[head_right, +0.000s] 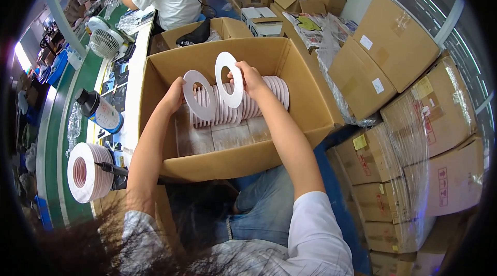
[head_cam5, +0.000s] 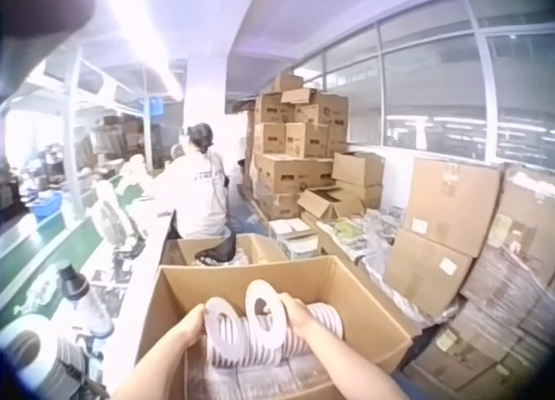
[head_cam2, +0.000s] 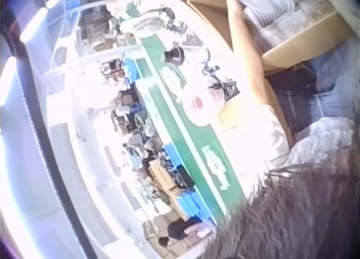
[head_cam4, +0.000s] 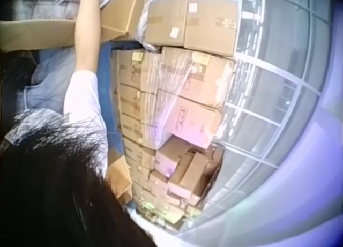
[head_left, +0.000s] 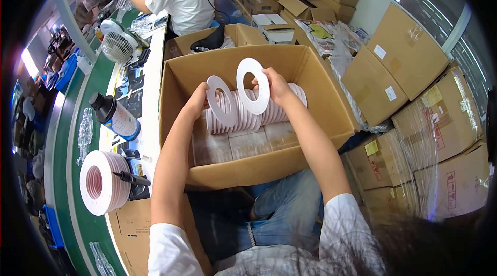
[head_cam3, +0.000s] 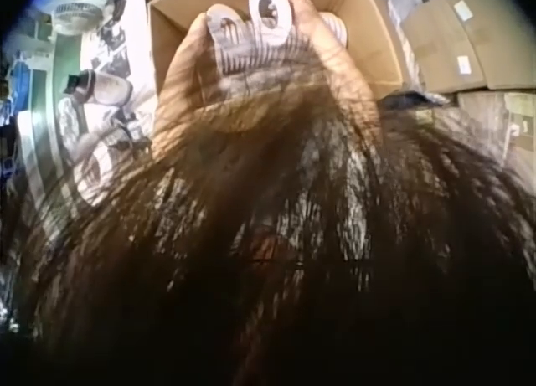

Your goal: The person is organizing and packing rolls of white tape into a large cardboard box on a factory floor.

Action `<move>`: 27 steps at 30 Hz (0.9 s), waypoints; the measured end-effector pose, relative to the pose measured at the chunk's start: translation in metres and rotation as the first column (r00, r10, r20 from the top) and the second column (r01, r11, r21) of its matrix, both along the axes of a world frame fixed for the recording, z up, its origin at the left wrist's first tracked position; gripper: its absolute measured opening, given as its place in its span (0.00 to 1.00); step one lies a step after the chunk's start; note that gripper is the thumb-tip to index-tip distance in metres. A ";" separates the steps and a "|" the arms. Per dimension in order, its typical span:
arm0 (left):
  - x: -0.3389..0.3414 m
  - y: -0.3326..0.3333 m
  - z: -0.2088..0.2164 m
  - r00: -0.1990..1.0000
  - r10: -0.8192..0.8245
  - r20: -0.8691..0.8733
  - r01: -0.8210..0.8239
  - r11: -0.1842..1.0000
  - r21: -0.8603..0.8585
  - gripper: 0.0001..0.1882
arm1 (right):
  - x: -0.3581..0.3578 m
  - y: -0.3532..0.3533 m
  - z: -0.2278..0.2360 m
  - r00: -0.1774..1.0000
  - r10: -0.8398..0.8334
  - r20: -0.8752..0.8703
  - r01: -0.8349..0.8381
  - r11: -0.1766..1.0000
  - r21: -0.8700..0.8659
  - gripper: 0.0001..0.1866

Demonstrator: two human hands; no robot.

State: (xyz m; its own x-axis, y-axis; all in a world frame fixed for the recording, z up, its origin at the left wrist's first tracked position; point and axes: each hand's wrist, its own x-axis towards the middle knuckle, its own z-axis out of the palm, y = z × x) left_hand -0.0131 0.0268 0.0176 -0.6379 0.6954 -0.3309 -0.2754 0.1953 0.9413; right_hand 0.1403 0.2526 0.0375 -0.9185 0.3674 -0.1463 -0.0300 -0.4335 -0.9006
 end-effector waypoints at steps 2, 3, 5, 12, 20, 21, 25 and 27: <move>-0.003 -0.004 0.001 1.000 -0.007 -0.003 0.007 1.000 -0.010 0.23 | -0.002 -0.002 0.001 1.000 0.004 0.001 -0.004 1.000 0.006 0.19; -0.003 -0.003 0.002 1.000 -0.009 0.022 0.009 1.000 -0.001 0.22 | -0.001 -0.003 0.001 1.000 -0.002 0.005 0.002 1.000 0.012 0.18; -0.004 -0.007 0.004 0.999 -0.012 0.046 0.011 1.000 0.008 0.22 | -0.003 -0.005 0.000 1.000 -0.011 0.024 0.010 1.000 0.015 0.18; 0.005 -0.011 0.013 0.994 -0.087 -0.071 0.086 0.996 -0.014 0.23 | -0.008 -0.006 -0.008 0.999 -0.035 0.035 0.032 0.996 0.081 0.19; 0.010 -0.016 0.023 0.952 -0.123 -0.281 0.120 0.992 -0.028 0.23 | -0.002 -0.014 0.000 0.993 -0.027 0.115 0.007 0.985 0.170 0.20; 0.010 -0.015 0.024 0.949 -0.126 -0.288 0.121 0.992 -0.037 0.23 | -0.003 -0.013 0.000 0.994 -0.032 0.106 0.011 0.982 0.191 0.21; 0.020 -0.008 0.022 0.941 -0.201 -0.271 0.215 0.976 0.021 0.23 | 0.001 -0.006 -0.003 0.988 -0.005 0.155 -0.018 0.989 0.149 0.23; 0.022 -0.004 0.025 0.876 -0.243 -0.416 0.151 0.958 -0.243 0.21 | -0.001 -0.006 -0.005 0.977 -0.016 0.212 -0.025 0.982 0.188 0.25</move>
